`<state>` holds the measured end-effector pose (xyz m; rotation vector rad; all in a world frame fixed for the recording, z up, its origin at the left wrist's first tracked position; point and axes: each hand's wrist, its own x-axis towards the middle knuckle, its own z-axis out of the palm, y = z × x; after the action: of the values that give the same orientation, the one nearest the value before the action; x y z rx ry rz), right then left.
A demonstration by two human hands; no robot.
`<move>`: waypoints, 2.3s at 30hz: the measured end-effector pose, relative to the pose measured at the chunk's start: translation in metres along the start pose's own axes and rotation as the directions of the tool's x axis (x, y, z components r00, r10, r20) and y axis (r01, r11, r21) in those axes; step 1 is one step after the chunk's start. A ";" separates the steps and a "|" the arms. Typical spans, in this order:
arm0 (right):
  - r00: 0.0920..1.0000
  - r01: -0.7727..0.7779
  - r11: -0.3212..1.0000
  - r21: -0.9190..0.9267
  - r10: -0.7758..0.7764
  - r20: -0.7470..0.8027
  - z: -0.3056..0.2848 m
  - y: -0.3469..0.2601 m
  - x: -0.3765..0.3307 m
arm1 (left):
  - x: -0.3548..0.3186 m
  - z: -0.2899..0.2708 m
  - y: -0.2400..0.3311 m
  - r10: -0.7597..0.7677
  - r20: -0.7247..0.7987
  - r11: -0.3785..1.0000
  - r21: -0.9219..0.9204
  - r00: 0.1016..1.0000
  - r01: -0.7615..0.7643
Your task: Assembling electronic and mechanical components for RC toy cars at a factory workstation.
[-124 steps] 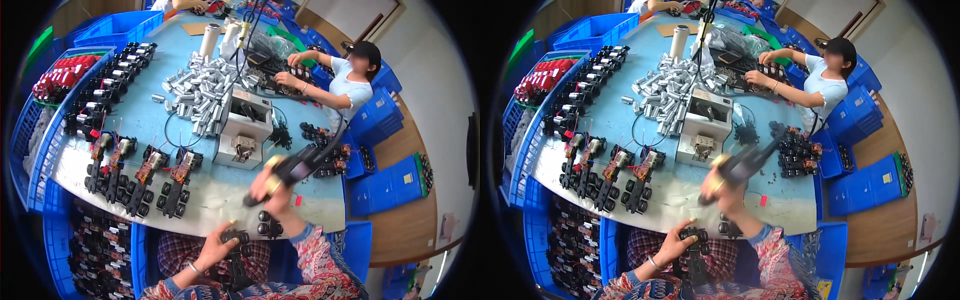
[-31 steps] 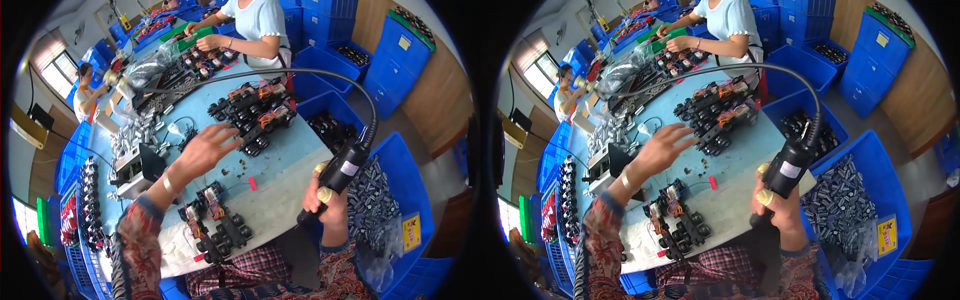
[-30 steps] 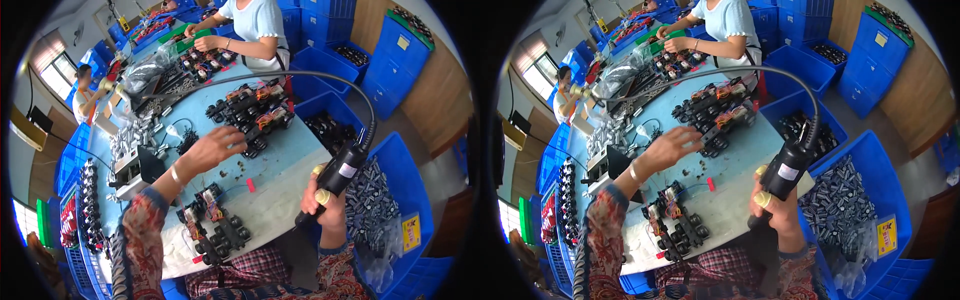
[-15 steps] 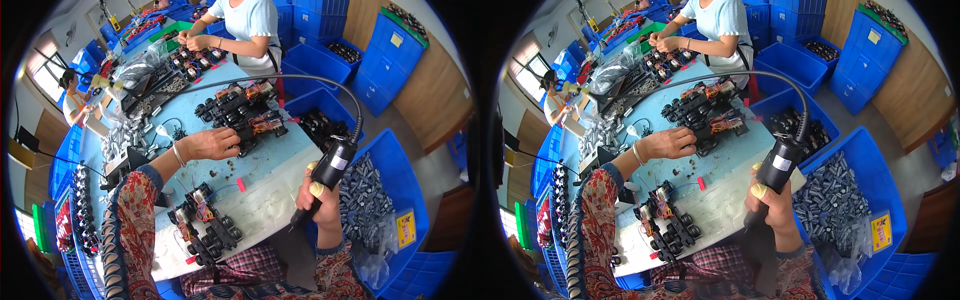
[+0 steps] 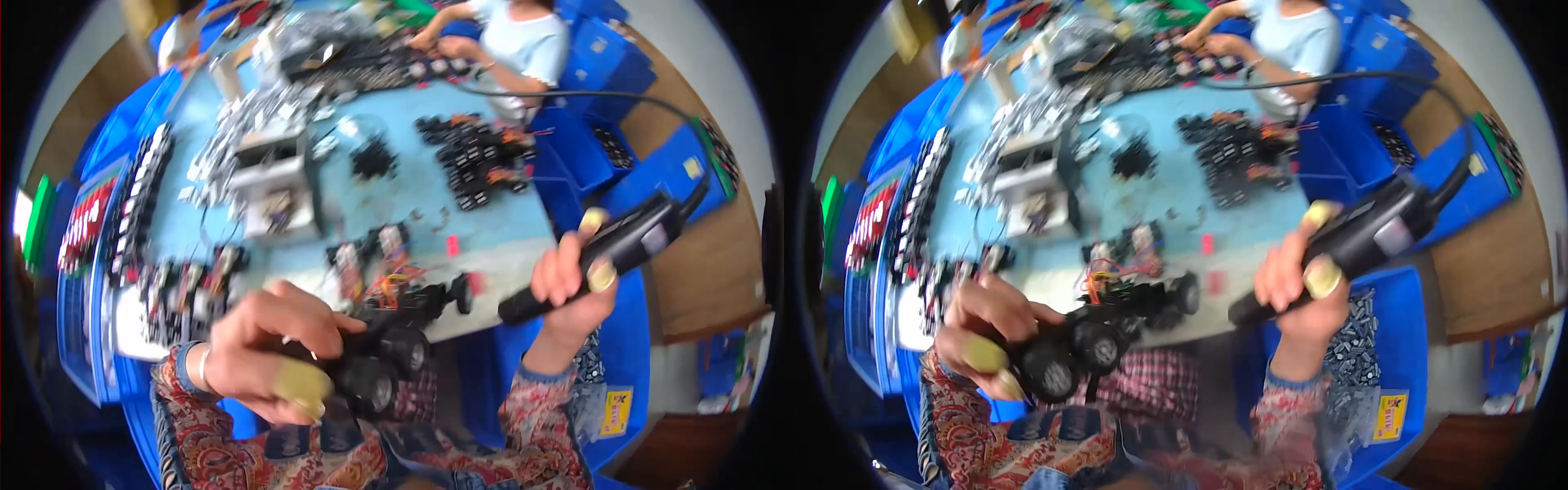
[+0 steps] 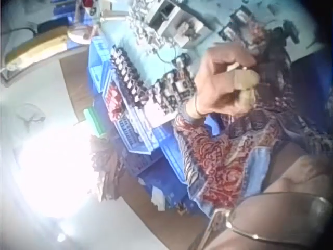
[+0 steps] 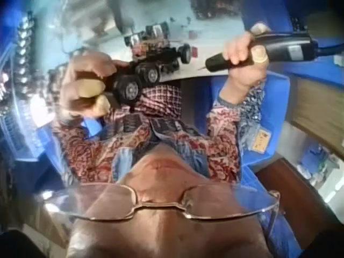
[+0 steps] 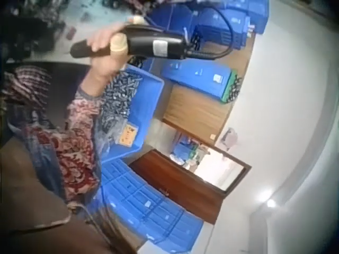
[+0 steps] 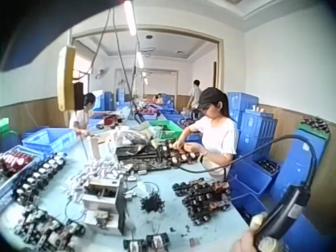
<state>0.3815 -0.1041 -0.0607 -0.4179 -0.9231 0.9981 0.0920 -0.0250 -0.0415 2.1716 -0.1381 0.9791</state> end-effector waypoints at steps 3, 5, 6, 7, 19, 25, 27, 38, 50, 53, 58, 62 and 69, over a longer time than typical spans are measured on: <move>0.993 -0.022 0.995 0.099 0.010 0.117 0.052 0.048 0.039 | -0.061 -0.007 0.034 -0.223 -0.412 0.973 -0.047 0.884 0.224; 0.987 -0.082 0.990 0.111 0.066 0.145 0.067 0.101 0.069 | -0.101 -0.002 0.021 -0.774 -0.460 0.622 -0.428 0.434 0.656; 0.990 -0.059 0.996 0.067 0.050 0.132 0.078 0.130 0.083 | -0.122 -0.001 0.011 -0.855 -0.401 0.507 -0.521 0.328 0.686; 0.992 -0.027 1.000 0.011 0.026 0.121 0.094 0.156 0.093 | -0.143 0.001 -0.001 -0.917 -0.324 0.390 -0.607 0.232 0.693; 0.979 0.068 0.942 -0.329 0.000 0.203 0.149 0.280 0.114 | -0.205 0.041 -0.016 -0.911 -0.214 0.410 -0.559 0.353 0.720; 0.980 -0.029 0.927 -0.373 0.099 0.172 0.150 0.283 0.112 | -0.212 0.032 -0.032 -0.847 -0.448 0.505 -0.509 0.287 0.697; 0.982 -0.059 0.941 -0.332 0.114 0.148 0.152 0.274 0.109 | -0.203 0.022 -0.021 -0.863 -0.450 0.474 -0.566 0.229 0.675; 0.986 0.070 0.950 -0.305 -0.020 0.164 0.155 0.274 0.116 | -0.206 0.068 -0.010 -0.952 -0.243 0.304 -0.654 0.189 0.692; 0.978 0.058 0.922 -0.382 0.025 0.209 0.155 0.280 0.115 | -0.214 0.083 -0.020 -0.976 -0.138 0.210 -0.792 0.166 0.573; 0.978 0.008 0.932 -0.361 0.069 0.199 0.153 0.278 0.114 | -0.215 0.089 -0.017 -0.980 -0.131 0.191 -0.838 0.150 0.511; 0.970 -0.170 0.924 -0.343 0.218 0.106 0.148 0.276 0.096 | -0.215 0.088 -0.018 -0.978 -0.173 0.207 -0.841 0.114 0.500; 0.896 -0.421 0.883 -0.208 0.440 0.058 0.153 0.234 0.035 | -0.216 0.088 -0.023 -0.956 -0.251 0.294 -0.772 0.153 0.563; 0.857 -0.426 0.858 -0.288 0.484 0.175 0.135 0.230 -0.039 | -0.213 0.085 -0.023 -0.980 -0.169 0.200 -0.824 0.106 0.530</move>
<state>0.1401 -0.0335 -0.1583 -0.7601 -1.2037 1.4030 0.0022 -0.1055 -0.2386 0.7713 0.9997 0.7735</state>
